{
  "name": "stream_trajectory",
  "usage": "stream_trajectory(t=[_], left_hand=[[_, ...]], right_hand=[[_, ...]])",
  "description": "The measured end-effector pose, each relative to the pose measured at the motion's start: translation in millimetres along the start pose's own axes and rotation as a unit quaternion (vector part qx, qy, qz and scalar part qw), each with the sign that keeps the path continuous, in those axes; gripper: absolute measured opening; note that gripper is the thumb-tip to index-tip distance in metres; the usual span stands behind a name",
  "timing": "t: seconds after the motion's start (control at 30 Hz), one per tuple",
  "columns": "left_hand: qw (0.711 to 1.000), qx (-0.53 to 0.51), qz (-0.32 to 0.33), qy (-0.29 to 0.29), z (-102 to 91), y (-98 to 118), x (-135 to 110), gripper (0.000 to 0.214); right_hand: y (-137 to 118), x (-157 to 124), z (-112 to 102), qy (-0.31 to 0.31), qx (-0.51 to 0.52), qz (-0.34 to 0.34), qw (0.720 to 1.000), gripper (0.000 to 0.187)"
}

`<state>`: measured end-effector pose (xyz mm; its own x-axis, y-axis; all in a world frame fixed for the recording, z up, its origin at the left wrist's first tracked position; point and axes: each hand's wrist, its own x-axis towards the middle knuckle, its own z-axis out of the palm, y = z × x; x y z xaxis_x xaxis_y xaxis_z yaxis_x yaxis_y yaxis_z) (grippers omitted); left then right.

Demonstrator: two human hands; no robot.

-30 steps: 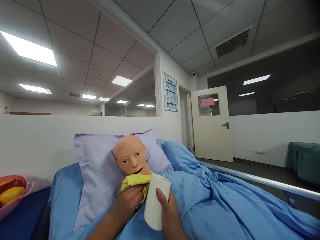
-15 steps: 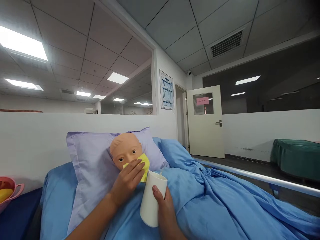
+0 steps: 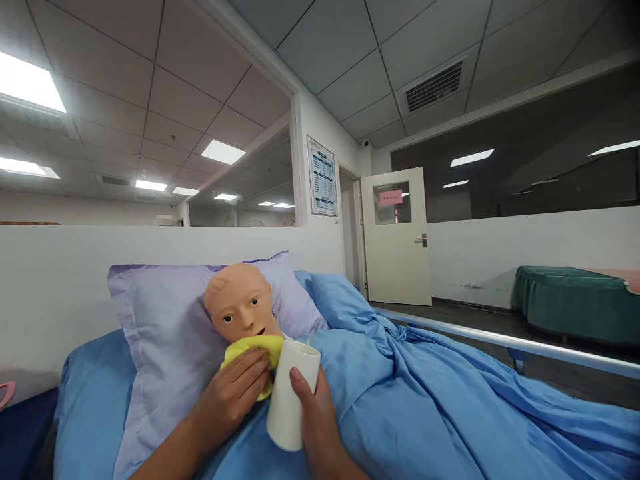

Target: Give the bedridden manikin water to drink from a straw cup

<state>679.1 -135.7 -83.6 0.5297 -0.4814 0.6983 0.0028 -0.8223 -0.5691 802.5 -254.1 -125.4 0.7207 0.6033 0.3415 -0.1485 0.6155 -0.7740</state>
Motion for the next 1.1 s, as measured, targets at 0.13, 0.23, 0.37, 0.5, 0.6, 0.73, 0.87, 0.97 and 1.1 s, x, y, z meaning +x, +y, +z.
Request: stream_trajectory(t=[0.13,0.23,0.37,0.5,0.6,0.73,0.87,0.97,1.1], left_hand=[[0.999,0.028,-0.007,0.024,10.5,-4.9,37.4,0.024],[0.998,0.053,0.015,0.026,25.2,-6.3,49.3,0.019],[1.0,0.026,-0.004,-0.003,33.2,0.4,37.7,0.021],[0.999,-0.007,-0.027,-0.017,29.0,9.6,9.7,0.028],[0.999,-0.017,-0.046,-0.023,19.3,11.1,-6.5,0.027],[0.999,-0.04,-0.011,-0.018,-4.6,3.2,1.2,0.022],[0.998,-0.002,0.013,0.06,-22.8,-11.6,36.3,0.016],[0.997,0.025,0.004,0.068,-18.9,-21.2,55.9,0.017],[0.998,0.052,0.005,0.035,-0.6,-20.6,49.9,0.017]], right_hand=[[-1.8,1.1,0.6,0.031,0.0,-0.032,0.999,0.059],[-2.8,1.4,-0.8,0.045,-0.006,-0.028,0.999,0.059],[-1.1,-0.1,-3.4,0.049,-0.014,-0.019,0.999,0.056],[-2.7,-2.8,-4.0,0.052,-0.029,-0.005,0.998,0.06],[-5.2,-3.7,-3.1,0.051,-0.043,0.01,0.998,0.063],[-4.1,-2.6,-2.5,0.048,-0.045,0.007,0.998,0.066],[-2.4,-2.0,-3.0,0.033,-0.03,-0.003,0.999,0.065],[-4.3,-2.7,-2.9,0.033,-0.028,-0.001,0.999,0.065],[-6.4,-3.3,-2.1,0.052,-0.021,0.013,0.998,0.066]])
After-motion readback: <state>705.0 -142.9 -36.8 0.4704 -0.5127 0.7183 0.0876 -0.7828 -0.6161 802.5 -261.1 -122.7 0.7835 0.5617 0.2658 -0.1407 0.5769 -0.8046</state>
